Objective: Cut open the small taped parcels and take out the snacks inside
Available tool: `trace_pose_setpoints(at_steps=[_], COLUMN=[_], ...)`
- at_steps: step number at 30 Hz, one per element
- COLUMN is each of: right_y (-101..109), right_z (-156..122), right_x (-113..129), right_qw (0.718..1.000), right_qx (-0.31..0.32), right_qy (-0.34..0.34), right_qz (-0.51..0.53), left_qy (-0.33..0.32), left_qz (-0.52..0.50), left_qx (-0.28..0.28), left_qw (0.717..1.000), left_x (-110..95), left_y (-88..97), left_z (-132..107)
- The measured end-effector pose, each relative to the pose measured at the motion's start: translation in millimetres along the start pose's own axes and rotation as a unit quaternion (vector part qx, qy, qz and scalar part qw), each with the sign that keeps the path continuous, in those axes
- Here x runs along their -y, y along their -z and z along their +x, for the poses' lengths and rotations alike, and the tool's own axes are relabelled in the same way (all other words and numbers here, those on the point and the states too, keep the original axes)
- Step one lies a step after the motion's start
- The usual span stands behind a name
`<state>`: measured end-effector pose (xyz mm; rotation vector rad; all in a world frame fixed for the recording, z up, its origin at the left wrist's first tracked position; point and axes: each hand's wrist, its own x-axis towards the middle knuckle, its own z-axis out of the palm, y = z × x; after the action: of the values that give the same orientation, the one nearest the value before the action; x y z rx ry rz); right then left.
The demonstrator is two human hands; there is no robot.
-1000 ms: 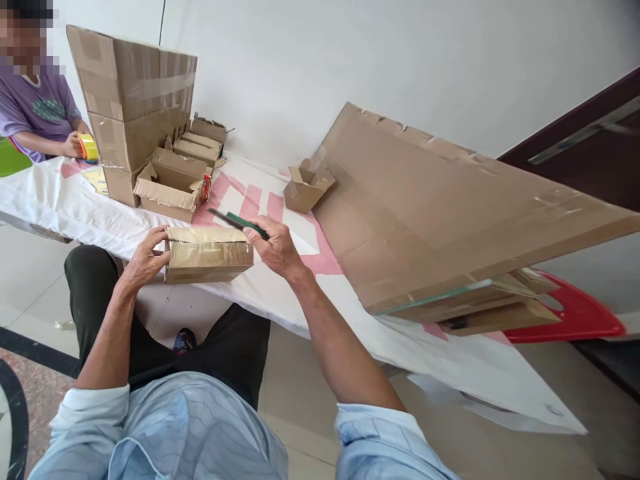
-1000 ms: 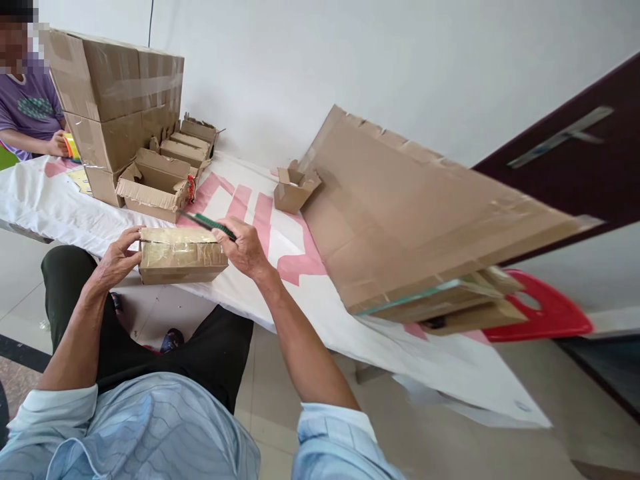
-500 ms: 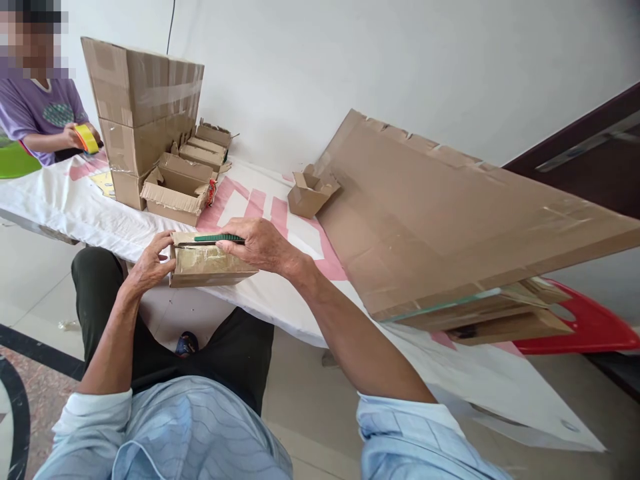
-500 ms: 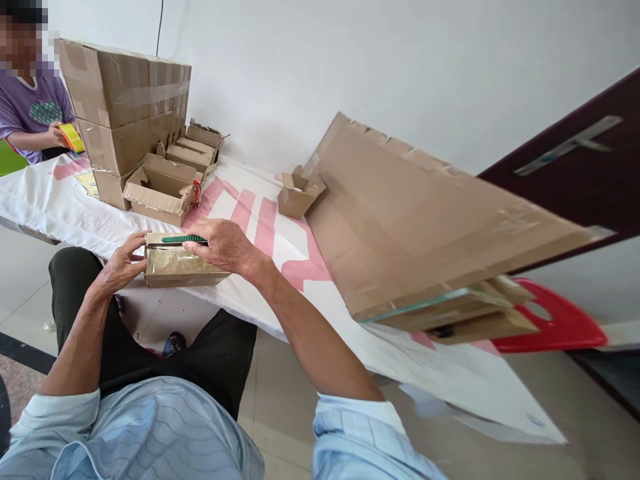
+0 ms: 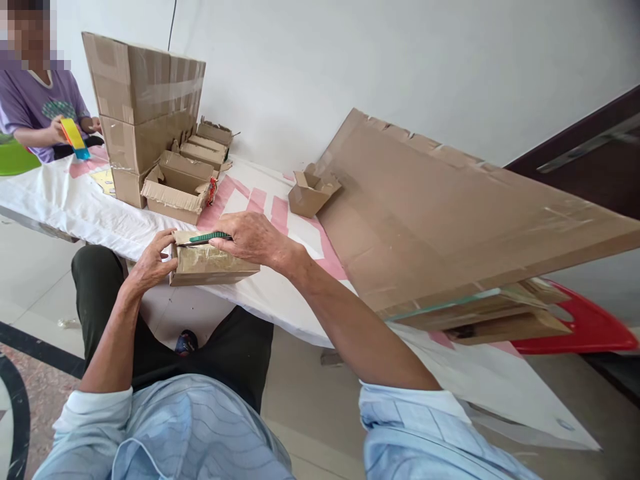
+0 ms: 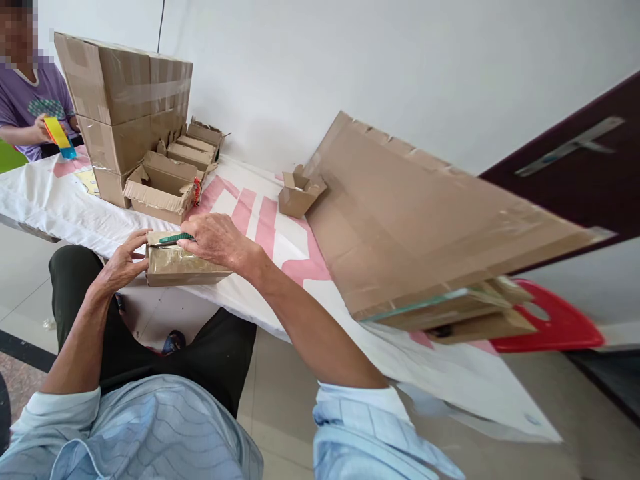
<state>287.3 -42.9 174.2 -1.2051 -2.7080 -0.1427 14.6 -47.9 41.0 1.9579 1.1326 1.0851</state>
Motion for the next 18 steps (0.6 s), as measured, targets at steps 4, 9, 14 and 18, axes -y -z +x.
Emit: trace_pose_setpoints(at_steps=[4,9,14,18], right_y=[4.1,5.3,-14.3,-19.4], right_z=[10.0,22.8,12.7,-20.2], right_x=[5.2,-1.4,-48.8,-105.1], right_qw=[1.000,1.000,1.000,0.997], right_qx=[-0.001,-0.004,-0.007,0.028], right_qy=[0.013,0.021,-0.007,-0.073], right_qz=[-0.016,0.020,0.024,0.028], left_qy=[-0.007,-0.004,0.005,-0.006], left_qz=[0.003,0.002,-0.011,-0.010], left_qx=[-0.007,0.000,0.004,0.020], left_qw=[1.000,1.000,1.000,1.000], left_x=[0.2,-1.8,-1.2,3.4], left_y=[0.3,2.2,4.8,6.1], left_z=[0.8,4.6,12.4,20.3])
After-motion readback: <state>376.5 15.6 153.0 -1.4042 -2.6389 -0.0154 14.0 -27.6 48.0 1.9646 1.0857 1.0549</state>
